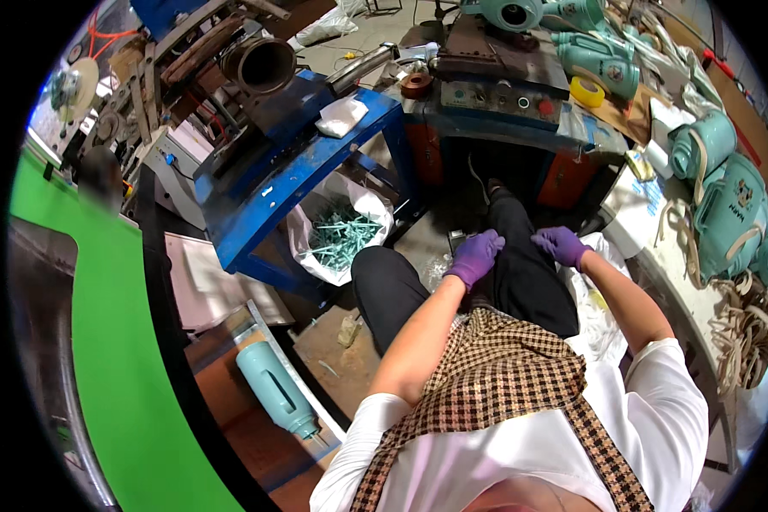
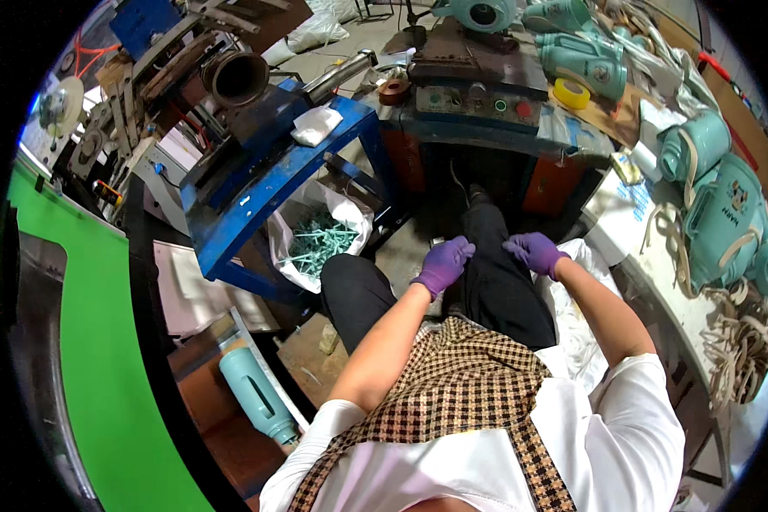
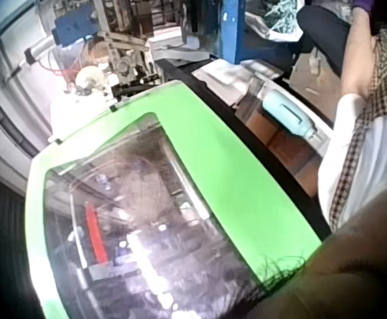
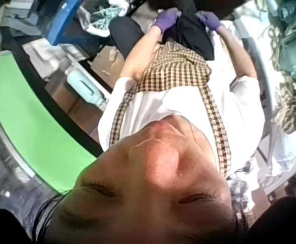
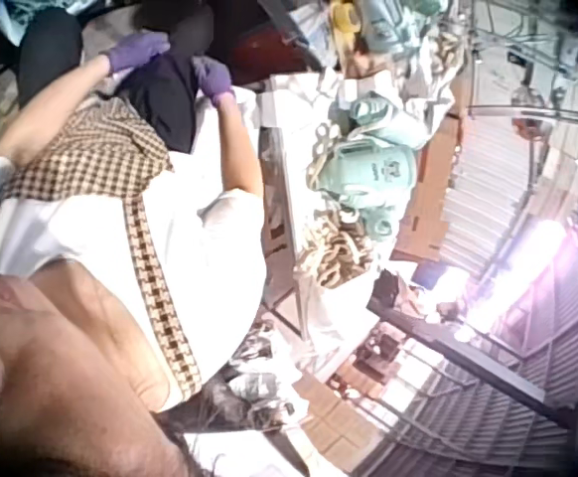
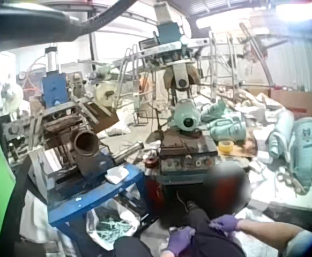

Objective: The person assembles light blue plastic containers by inserting a green ring into the opening, placing a beige handle on top, and securing it with a white plastic tie. The person repeats this process for multiple containers, placing the finished items on a nearby table.

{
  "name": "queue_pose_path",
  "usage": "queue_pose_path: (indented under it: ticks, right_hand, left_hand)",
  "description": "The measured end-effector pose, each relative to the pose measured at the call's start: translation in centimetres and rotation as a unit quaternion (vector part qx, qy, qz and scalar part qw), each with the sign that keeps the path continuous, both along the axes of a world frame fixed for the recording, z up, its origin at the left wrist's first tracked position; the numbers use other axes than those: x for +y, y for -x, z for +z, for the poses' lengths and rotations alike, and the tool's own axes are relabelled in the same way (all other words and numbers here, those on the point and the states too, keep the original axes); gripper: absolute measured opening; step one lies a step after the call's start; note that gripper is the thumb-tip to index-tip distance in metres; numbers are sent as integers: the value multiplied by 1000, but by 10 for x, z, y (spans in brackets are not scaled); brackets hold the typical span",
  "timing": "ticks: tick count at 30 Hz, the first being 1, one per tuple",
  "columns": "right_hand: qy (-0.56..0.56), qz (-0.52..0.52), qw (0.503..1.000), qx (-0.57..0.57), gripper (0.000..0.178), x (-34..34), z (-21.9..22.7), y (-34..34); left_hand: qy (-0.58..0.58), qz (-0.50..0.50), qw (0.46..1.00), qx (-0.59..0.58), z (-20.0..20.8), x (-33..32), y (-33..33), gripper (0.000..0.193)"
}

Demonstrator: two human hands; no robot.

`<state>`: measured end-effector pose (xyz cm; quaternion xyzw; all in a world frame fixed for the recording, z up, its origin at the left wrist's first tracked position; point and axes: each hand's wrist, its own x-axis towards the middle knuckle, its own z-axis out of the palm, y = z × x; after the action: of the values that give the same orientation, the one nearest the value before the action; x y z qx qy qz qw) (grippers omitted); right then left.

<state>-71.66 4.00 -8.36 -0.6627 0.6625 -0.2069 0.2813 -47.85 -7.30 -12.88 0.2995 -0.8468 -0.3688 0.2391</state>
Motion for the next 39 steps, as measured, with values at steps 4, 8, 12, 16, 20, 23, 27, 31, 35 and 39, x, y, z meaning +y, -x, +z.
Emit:
queue_pose_path:
  ticks: [4, 8, 12, 16, 20, 23, 27, 31, 35, 39]
  right_hand:
    - [-162, 152, 957, 188, 40, 51, 43, -9]
    - [-116, 70, 991, -21, 39, 78, 49, 11]
    - [-6, 81, 996, -41, 41, 76, 85, -11]
    - [68, -98, 989, -92, 34, 91, 46, -37]
    - [122, -185, 966, -136, 11, 122, 21, -58]
    - [77, -234, 967, -60, 7, 170, 2, -48]
    - [24, -346, 938, -31, 8, 228, -7, -37]
    - [42, -550, 833, -41, 12, 289, -53, -4]
    - [45, -649, 750, 122, 41, 314, -66, 50]
    - [-134, -738, 659, 54, 85, 324, -83, 92]
  left_hand:
    - [-41, -327, 943, -45, 33, 19, -40, 32]
    - [-416, -283, 862, 62, 49, 33, -36, 29]
    - [-456, -235, 854, 91, 44, -4, -23, 30]
    - [-633, 86, 741, 206, -60, -98, 0, 40]
    - [-203, 324, 908, -170, -150, -127, 5, 79]
    - [-189, 234, 905, -302, -182, -140, 17, 97]
    - [-104, 137, 896, -410, -237, -149, 38, 89]
    - [-129, 32, 884, -448, -259, -164, 53, 82]
    - [-115, -57, 871, -473, -289, -159, 56, 65]
    - [-112, -290, 815, -489, -265, -164, 77, 74]
